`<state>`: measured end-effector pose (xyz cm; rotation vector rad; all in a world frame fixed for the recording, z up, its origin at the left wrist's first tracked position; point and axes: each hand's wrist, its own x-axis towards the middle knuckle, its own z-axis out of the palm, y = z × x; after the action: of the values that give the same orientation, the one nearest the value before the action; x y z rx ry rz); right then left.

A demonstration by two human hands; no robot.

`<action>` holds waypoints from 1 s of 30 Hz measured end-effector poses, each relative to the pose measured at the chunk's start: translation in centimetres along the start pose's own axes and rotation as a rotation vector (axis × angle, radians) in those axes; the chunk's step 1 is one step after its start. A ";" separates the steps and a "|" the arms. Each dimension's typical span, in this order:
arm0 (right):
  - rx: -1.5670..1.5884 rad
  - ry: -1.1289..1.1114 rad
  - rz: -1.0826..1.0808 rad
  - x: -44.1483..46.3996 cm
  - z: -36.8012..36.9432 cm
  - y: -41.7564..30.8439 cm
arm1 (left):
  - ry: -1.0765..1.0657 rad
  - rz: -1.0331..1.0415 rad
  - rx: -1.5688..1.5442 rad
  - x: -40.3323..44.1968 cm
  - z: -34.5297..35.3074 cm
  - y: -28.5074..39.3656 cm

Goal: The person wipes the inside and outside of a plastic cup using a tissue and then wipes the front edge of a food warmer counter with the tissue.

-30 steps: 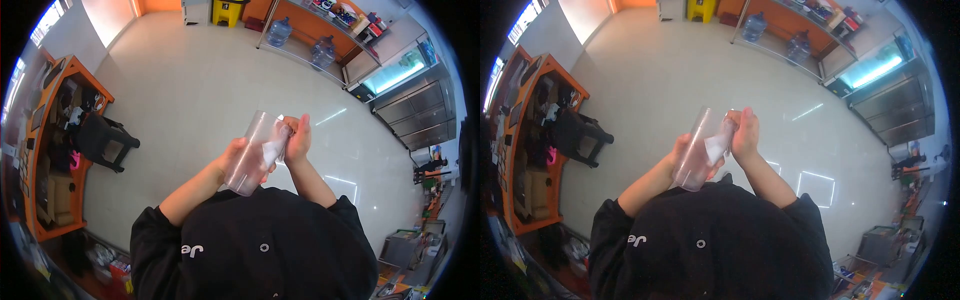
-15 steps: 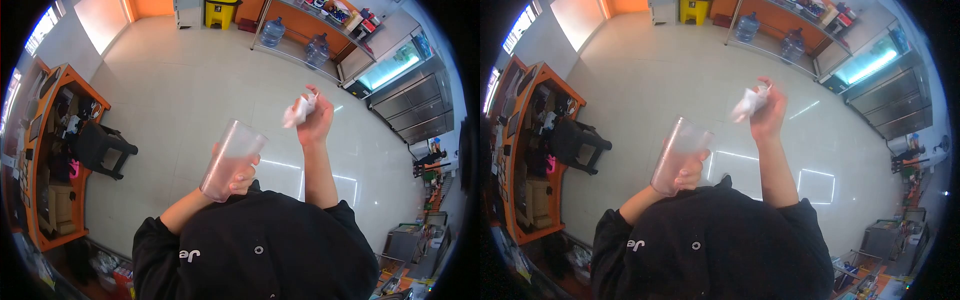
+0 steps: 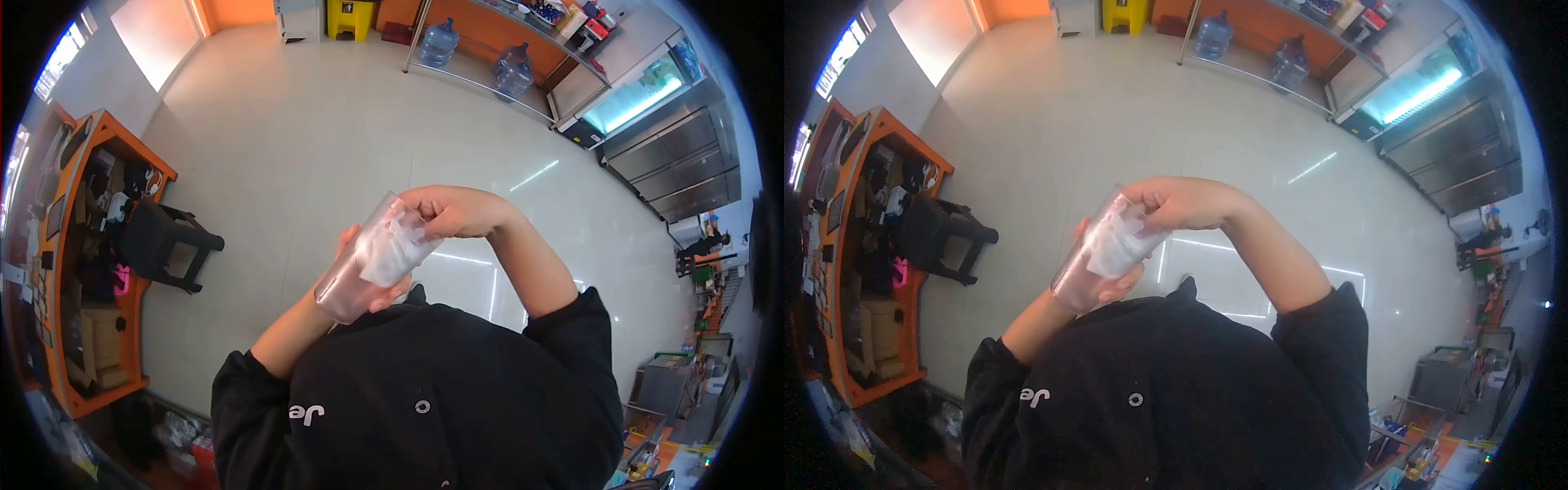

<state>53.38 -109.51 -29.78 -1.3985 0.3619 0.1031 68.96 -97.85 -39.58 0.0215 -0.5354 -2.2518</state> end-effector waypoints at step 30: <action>-0.805 0.752 -0.839 1.9 5.9 7.0 | 0.614 0.553 0.194 0.9 -0.8 0.1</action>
<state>54.35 -102.77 -36.21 -2.2579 0.3242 -1.0981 68.51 -98.85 -40.10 0.5734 -0.3593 -1.5378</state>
